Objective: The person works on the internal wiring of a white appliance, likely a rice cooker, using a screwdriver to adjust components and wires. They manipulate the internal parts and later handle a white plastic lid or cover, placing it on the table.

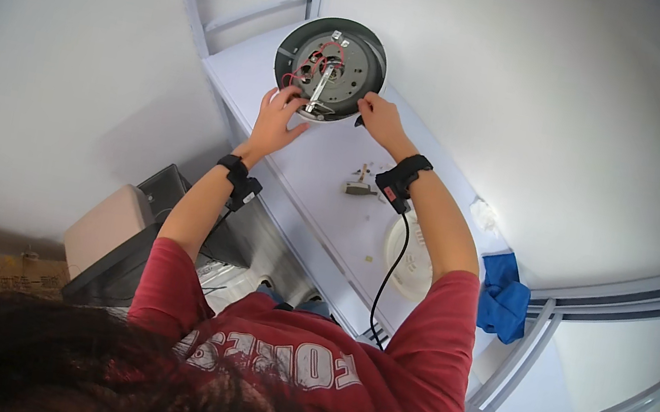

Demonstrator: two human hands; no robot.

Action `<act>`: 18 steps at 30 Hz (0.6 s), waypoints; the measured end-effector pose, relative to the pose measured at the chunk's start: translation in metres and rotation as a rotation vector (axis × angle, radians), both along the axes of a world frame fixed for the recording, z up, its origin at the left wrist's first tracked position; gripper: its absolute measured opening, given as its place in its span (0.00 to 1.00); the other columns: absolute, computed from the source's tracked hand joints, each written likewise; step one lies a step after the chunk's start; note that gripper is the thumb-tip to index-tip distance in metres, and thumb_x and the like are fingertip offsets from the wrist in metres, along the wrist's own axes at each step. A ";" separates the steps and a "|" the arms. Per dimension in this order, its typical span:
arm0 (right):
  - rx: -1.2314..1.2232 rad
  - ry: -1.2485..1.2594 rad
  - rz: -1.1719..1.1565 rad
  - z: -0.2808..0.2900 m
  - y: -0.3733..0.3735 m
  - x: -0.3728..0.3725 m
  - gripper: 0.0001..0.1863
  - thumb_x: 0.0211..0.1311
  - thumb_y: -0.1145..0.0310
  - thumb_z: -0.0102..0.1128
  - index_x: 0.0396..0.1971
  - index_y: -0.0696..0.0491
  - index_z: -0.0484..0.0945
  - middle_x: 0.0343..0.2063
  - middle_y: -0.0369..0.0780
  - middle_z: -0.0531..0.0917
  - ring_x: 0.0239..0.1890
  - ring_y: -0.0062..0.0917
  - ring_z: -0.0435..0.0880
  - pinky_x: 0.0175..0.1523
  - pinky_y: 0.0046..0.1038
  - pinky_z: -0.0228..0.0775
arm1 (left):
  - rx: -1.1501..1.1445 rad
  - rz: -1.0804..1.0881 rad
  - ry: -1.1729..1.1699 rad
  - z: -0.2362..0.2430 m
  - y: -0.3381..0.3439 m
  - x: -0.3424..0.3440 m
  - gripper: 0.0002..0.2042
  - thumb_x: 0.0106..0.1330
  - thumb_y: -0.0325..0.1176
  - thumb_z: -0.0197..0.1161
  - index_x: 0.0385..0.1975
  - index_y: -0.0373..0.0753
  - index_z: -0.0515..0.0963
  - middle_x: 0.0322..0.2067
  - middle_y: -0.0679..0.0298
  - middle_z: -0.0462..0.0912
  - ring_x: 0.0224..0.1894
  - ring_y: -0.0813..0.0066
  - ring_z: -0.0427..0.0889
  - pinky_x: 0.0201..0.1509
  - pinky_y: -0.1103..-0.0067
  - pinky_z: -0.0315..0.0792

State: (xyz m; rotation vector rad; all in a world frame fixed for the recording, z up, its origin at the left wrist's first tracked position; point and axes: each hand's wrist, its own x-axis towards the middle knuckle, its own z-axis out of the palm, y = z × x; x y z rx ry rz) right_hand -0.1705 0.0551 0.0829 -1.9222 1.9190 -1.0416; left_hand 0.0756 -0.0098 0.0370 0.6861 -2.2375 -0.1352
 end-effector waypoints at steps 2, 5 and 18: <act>-0.003 0.009 -0.002 0.001 -0.006 -0.004 0.11 0.62 0.62 0.53 0.28 0.55 0.73 0.20 0.48 0.78 0.25 0.45 0.78 0.30 0.38 0.67 | -0.026 -0.058 -0.048 0.010 0.001 0.003 0.20 0.48 0.30 0.68 0.43 0.45 0.72 0.43 0.67 0.75 0.50 0.66 0.71 0.60 0.63 0.55; 0.023 0.034 0.017 0.008 -0.019 -0.009 0.12 0.62 0.61 0.53 0.27 0.56 0.73 0.22 0.48 0.79 0.27 0.44 0.78 0.32 0.38 0.68 | 0.011 -0.056 -0.109 0.008 -0.009 0.001 0.19 0.49 0.29 0.68 0.41 0.46 0.73 0.41 0.68 0.77 0.47 0.66 0.72 0.56 0.65 0.57; 0.125 0.010 -0.017 0.004 -0.035 -0.032 0.15 0.64 0.59 0.50 0.29 0.56 0.75 0.23 0.41 0.79 0.25 0.30 0.77 0.32 0.30 0.68 | 0.148 -0.177 -0.030 0.019 -0.025 -0.009 0.14 0.50 0.21 0.61 0.37 0.44 0.73 0.33 0.67 0.77 0.43 0.68 0.73 0.51 0.70 0.57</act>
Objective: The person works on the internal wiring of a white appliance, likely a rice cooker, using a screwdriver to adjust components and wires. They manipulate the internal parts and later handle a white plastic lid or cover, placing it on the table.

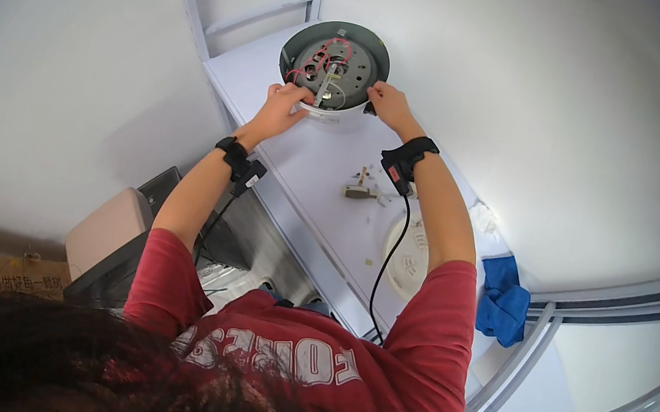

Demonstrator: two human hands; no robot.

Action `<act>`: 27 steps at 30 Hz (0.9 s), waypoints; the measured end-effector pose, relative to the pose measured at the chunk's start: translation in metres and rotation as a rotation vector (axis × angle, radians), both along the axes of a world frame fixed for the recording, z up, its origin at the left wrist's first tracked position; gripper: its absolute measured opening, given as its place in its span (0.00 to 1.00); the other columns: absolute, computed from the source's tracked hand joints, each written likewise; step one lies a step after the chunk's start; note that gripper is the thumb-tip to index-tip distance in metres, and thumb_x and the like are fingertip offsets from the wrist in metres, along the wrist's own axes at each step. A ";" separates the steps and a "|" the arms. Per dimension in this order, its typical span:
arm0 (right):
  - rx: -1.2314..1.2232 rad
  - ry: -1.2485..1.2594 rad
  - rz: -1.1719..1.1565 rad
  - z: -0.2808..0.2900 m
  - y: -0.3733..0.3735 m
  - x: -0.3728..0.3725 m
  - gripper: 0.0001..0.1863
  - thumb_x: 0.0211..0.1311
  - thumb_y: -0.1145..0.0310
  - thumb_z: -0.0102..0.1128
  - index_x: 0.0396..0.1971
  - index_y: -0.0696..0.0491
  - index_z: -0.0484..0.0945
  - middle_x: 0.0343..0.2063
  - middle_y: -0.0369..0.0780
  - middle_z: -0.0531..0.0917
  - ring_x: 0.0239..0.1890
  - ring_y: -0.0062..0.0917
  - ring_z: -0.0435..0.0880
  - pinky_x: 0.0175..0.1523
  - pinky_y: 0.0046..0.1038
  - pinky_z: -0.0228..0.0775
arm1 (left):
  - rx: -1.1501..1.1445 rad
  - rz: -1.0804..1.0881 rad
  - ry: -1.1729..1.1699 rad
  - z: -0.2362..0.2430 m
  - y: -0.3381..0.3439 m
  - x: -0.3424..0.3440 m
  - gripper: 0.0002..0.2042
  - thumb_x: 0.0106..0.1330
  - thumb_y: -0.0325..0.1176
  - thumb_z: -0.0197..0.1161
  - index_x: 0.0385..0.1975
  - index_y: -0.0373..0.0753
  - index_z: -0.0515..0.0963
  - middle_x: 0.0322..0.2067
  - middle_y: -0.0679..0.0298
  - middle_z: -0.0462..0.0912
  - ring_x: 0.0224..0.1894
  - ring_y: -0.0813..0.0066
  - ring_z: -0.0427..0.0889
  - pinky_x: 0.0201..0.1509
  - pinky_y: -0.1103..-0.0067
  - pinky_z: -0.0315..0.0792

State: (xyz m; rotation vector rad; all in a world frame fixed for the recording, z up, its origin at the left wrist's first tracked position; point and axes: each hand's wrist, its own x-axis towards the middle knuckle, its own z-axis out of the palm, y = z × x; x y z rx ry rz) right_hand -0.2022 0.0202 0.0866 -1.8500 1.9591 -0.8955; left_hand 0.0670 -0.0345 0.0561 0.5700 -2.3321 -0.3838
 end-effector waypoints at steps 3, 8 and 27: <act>0.014 -0.029 -0.021 -0.002 -0.003 -0.002 0.14 0.63 0.59 0.51 0.29 0.56 0.75 0.27 0.44 0.81 0.30 0.37 0.80 0.37 0.34 0.70 | 0.069 -0.033 0.019 0.001 -0.001 0.001 0.18 0.47 0.15 0.54 0.38 0.44 0.72 0.33 0.63 0.76 0.42 0.63 0.73 0.49 0.71 0.58; -0.043 -0.046 0.006 -0.009 -0.006 -0.010 0.15 0.66 0.58 0.49 0.33 0.55 0.76 0.24 0.40 0.79 0.28 0.27 0.76 0.36 0.28 0.68 | 0.119 -0.068 -0.024 0.008 0.004 0.000 0.19 0.47 0.15 0.53 0.38 0.44 0.72 0.33 0.60 0.76 0.42 0.59 0.74 0.48 0.70 0.61; 0.013 0.122 0.165 0.022 0.065 0.061 0.12 0.63 0.64 0.53 0.45 0.49 0.70 0.18 0.44 0.79 0.20 0.36 0.78 0.27 0.34 0.66 | -0.333 0.394 0.060 0.000 0.069 -0.062 0.03 0.53 0.26 0.57 0.27 0.41 0.75 0.22 0.64 0.79 0.30 0.67 0.76 0.40 0.71 0.61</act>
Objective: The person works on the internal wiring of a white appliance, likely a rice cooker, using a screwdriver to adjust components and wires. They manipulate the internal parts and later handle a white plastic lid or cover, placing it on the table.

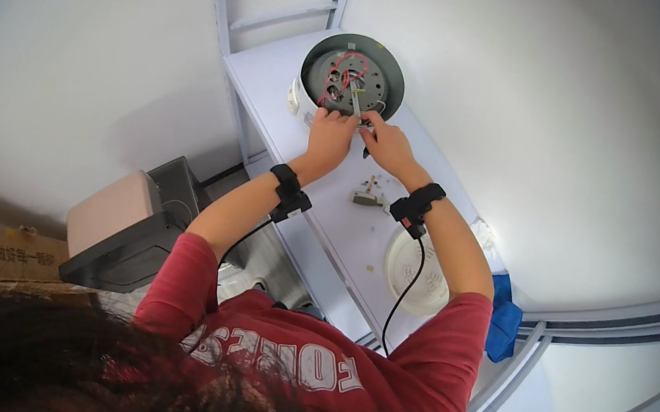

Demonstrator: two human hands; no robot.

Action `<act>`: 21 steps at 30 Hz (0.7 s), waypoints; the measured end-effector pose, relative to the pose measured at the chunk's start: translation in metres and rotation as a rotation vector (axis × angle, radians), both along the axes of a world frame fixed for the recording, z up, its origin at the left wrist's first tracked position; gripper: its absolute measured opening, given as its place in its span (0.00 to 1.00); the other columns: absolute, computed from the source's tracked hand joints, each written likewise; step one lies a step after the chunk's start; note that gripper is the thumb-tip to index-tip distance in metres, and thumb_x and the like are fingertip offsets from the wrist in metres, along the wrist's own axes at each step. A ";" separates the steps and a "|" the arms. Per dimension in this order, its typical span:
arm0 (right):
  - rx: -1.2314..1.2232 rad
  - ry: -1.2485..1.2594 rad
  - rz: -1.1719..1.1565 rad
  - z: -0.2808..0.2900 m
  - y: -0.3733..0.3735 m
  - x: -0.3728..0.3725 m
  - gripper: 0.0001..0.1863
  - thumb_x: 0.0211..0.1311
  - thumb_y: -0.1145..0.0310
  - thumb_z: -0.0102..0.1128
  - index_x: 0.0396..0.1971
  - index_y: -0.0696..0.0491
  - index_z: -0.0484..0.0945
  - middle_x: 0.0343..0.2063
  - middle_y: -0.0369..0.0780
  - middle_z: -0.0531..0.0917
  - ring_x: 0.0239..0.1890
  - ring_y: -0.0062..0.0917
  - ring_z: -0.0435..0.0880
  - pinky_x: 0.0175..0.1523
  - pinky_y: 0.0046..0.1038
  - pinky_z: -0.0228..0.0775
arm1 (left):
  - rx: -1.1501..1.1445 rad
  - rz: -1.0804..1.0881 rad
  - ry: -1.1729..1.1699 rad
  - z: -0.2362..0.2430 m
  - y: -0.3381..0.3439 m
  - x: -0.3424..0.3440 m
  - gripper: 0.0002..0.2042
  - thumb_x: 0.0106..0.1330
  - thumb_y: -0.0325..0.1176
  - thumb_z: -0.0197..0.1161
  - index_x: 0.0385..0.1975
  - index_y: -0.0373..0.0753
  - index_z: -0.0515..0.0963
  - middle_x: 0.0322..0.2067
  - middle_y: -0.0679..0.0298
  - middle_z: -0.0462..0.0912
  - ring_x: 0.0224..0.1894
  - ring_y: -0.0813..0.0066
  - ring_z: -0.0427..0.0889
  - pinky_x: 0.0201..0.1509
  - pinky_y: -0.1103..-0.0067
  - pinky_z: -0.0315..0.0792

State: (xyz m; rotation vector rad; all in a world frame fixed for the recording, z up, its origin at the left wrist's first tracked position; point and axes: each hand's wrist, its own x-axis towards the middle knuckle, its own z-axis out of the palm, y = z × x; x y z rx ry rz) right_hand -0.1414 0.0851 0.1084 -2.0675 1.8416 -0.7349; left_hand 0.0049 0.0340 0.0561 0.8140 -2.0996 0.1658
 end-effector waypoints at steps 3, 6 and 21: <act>0.024 0.067 0.018 -0.013 -0.001 -0.012 0.14 0.62 0.66 0.52 0.47 0.49 0.69 0.19 0.45 0.79 0.21 0.40 0.78 0.28 0.37 0.66 | 0.024 -0.054 -0.068 0.000 0.002 -0.010 0.02 0.54 0.26 0.57 0.26 0.41 0.73 0.20 0.64 0.79 0.28 0.66 0.76 0.40 0.70 0.60; 0.016 0.070 0.043 -0.018 -0.001 -0.016 0.14 0.61 0.67 0.52 0.47 0.49 0.69 0.19 0.46 0.79 0.21 0.42 0.78 0.28 0.38 0.67 | 0.036 -0.078 -0.045 -0.001 0.000 -0.013 0.03 0.54 0.27 0.57 0.27 0.42 0.73 0.19 0.64 0.79 0.27 0.66 0.76 0.41 0.69 0.60; 0.016 0.023 0.002 -0.015 0.001 -0.006 0.13 0.55 0.71 0.51 0.42 0.49 0.71 0.20 0.50 0.79 0.25 0.49 0.78 0.31 0.47 0.68 | 0.126 -0.041 -0.044 0.000 0.003 -0.016 0.05 0.56 0.28 0.57 0.31 0.42 0.71 0.20 0.63 0.79 0.27 0.64 0.78 0.41 0.66 0.64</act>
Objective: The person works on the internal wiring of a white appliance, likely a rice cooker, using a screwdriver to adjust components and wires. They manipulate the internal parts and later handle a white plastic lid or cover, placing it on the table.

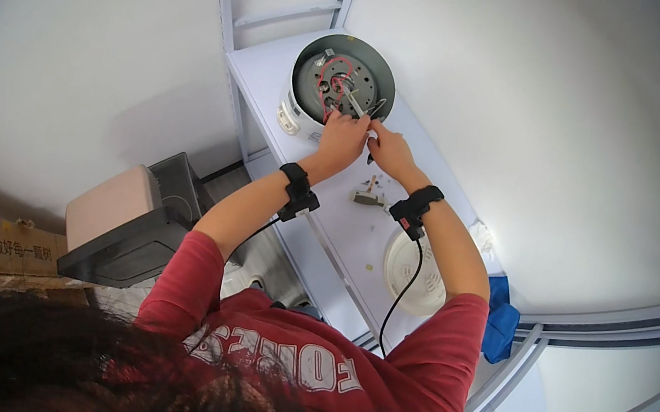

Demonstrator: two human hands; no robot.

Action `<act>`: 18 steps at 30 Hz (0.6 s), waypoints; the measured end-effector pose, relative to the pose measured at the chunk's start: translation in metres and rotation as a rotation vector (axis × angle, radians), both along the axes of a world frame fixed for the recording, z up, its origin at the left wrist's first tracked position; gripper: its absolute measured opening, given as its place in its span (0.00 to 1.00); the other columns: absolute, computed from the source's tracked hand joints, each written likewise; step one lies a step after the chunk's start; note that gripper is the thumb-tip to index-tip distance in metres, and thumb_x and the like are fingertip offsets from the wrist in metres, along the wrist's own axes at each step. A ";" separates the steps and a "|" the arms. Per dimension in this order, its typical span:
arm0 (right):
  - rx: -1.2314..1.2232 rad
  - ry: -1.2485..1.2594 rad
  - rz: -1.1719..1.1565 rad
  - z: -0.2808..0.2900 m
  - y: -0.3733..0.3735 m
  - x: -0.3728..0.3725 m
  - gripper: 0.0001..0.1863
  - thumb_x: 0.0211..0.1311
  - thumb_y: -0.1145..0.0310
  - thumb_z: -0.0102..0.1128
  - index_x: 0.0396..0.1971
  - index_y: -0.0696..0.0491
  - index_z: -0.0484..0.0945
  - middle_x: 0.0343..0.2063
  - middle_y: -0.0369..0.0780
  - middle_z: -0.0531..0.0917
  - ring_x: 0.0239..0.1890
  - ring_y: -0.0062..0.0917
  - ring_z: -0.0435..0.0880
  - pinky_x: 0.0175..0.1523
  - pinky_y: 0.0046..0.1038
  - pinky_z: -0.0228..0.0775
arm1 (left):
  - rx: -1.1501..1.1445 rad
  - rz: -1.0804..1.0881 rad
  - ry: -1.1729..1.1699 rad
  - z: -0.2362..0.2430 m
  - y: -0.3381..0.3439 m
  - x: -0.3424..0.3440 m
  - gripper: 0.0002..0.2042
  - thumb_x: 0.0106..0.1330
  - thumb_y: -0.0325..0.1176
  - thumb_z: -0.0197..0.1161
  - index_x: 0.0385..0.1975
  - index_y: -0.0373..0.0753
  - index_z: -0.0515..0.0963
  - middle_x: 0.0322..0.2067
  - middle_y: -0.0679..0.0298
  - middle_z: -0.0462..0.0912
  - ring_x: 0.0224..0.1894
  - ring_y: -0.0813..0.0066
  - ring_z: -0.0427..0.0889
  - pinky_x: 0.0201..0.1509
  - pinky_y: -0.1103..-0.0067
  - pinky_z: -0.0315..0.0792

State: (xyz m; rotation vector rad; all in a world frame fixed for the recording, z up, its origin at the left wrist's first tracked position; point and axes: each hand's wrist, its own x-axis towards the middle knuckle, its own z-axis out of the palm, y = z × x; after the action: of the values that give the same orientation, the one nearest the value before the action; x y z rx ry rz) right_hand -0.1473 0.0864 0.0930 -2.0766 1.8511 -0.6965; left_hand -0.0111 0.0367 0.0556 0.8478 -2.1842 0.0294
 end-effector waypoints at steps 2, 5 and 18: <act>-0.015 -0.014 -0.004 -0.002 0.000 0.001 0.13 0.55 0.71 0.51 0.42 0.49 0.71 0.19 0.50 0.79 0.24 0.49 0.78 0.31 0.46 0.68 | 0.022 -0.020 0.018 0.002 0.001 0.001 0.06 0.54 0.26 0.57 0.31 0.41 0.70 0.20 0.62 0.79 0.28 0.63 0.78 0.41 0.66 0.64; -0.038 -0.065 -0.013 -0.007 -0.001 0.001 0.12 0.55 0.71 0.51 0.41 0.49 0.71 0.18 0.49 0.78 0.23 0.48 0.78 0.30 0.45 0.68 | 0.058 -0.063 0.045 0.006 0.002 0.004 0.09 0.51 0.24 0.57 0.31 0.41 0.70 0.20 0.61 0.79 0.28 0.61 0.79 0.42 0.65 0.65; 0.071 -0.121 -0.012 -0.003 -0.007 0.004 0.12 0.56 0.70 0.52 0.41 0.50 0.68 0.20 0.49 0.79 0.24 0.46 0.79 0.29 0.42 0.67 | 0.045 -0.070 -0.013 0.005 0.000 0.011 0.12 0.50 0.23 0.58 0.35 0.39 0.70 0.22 0.59 0.79 0.31 0.59 0.79 0.42 0.66 0.65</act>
State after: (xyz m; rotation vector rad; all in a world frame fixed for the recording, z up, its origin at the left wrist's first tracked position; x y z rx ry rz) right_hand -0.1435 0.0790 0.0902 -1.9363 1.7975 -0.7318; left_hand -0.0003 0.0367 0.0610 0.7974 -2.2323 -0.0489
